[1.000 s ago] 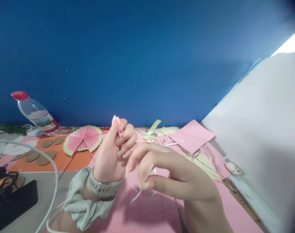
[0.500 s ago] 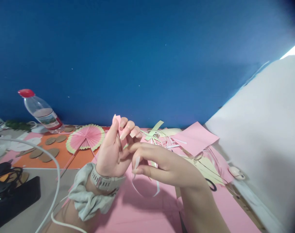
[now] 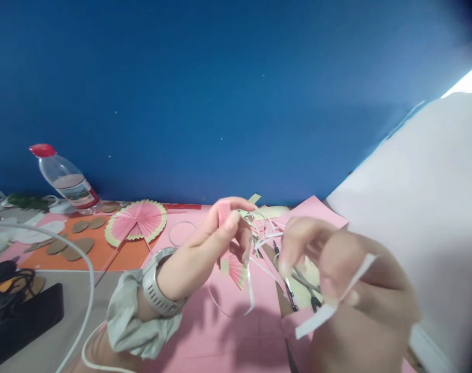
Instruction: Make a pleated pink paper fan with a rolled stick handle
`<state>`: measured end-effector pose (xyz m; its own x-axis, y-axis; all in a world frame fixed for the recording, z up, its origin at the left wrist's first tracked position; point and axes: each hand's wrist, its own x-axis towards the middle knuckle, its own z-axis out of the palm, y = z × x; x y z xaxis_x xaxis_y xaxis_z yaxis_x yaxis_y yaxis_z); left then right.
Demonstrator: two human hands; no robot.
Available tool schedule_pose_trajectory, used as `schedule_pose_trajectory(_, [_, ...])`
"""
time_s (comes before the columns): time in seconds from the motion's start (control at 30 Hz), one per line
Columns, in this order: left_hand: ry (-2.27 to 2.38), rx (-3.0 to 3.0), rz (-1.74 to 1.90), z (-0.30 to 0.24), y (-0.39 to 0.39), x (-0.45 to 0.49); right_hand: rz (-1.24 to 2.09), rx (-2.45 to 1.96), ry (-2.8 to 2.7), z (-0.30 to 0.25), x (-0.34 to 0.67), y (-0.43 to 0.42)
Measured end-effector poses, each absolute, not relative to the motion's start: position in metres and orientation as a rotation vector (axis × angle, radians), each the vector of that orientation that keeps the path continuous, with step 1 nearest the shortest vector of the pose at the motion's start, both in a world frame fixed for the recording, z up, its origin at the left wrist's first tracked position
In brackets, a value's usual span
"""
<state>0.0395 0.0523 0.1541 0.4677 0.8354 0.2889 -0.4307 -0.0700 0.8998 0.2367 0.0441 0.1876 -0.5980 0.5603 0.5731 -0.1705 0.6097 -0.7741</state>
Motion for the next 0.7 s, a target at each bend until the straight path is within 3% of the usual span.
schedule_pose_trajectory(0.17, [0.507, 1.416, 0.839, 0.147, 0.051, 0.044, 0.935, -0.799, -2.095, 0.197, 0.245, 0.039])
schedule_pose_trajectory(0.37, [0.621, 1.593, 0.852, 0.146, 0.055, 0.047, 0.945, -1.063, -2.193, 0.196, 0.232, 0.039])
schedule_pose_trajectory(0.7, [0.694, 1.668, 0.787, 0.144, 0.055, 0.048, 0.887, -1.181, -2.216, 0.194, 0.231, 0.039])
